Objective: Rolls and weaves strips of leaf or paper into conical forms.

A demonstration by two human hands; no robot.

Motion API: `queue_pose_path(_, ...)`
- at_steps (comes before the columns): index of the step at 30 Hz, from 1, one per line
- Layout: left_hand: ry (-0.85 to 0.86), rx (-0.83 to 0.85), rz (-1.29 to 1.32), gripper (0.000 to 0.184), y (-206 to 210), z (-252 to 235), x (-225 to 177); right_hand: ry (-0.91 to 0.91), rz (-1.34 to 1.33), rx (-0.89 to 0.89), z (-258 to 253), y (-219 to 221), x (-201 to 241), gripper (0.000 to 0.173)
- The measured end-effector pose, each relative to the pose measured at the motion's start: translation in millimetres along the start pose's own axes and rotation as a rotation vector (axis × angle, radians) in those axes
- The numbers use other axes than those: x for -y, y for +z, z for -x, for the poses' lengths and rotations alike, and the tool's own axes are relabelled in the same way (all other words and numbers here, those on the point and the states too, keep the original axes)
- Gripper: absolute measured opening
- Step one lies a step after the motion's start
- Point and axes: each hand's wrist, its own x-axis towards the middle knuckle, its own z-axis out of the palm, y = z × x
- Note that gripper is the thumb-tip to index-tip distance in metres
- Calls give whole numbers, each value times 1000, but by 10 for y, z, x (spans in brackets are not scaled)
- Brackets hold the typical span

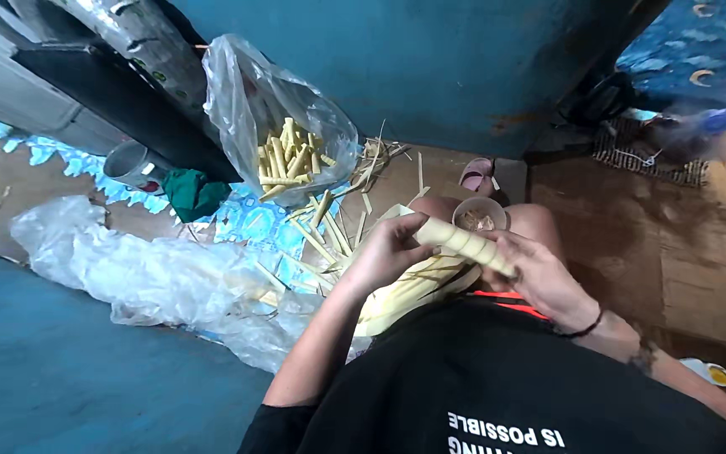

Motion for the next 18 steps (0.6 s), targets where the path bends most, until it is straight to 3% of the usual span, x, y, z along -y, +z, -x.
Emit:
queue_pose_path(1,18,2,-5,16,-1,-1,-3,132,-147,-1,-5,-5,33,37)
queue_pose_path(2,34,2,-10,14,-2,-10,-8,117,-125,-2,1,-14,24,37)
queue_pose_path(4,31,-1,-20,13,-17,-25,-17,-247,282,-30,29,-43,-97,30)
queue_pose_path(6,4,0,-14,17,-29,-30,-29,-495,547,-76,36,-82,-185,42)
queue_pose_path(8,-14,35,-7,19,-46,-39,-41,-231,241,2,63,-87,-111,29)
queue_pose_path(10,-1,55,7,16,-45,-31,-34,53,-108,107,72,-114,-37,32)
queue_pose_path(11,7,52,16,13,-43,-36,-34,-8,-45,106,82,-119,-53,31)
queue_pose_path(12,11,48,22,12,-49,-42,-40,-189,175,60,87,-117,-102,31)
queue_pose_path(14,12,40,26,16,-65,-43,-62,-584,642,-69,63,-131,-232,46)
queue_pose_path(15,13,38,21,18,-73,-50,-64,-637,690,-94,53,-139,-253,46)
queue_pose_path(16,13,40,13,21,-87,-61,-60,-547,588,-77,66,-133,-233,41)
queue_pose_path(18,13,54,2,21,-114,-64,-50,-126,82,24,96,-114,-103,31)
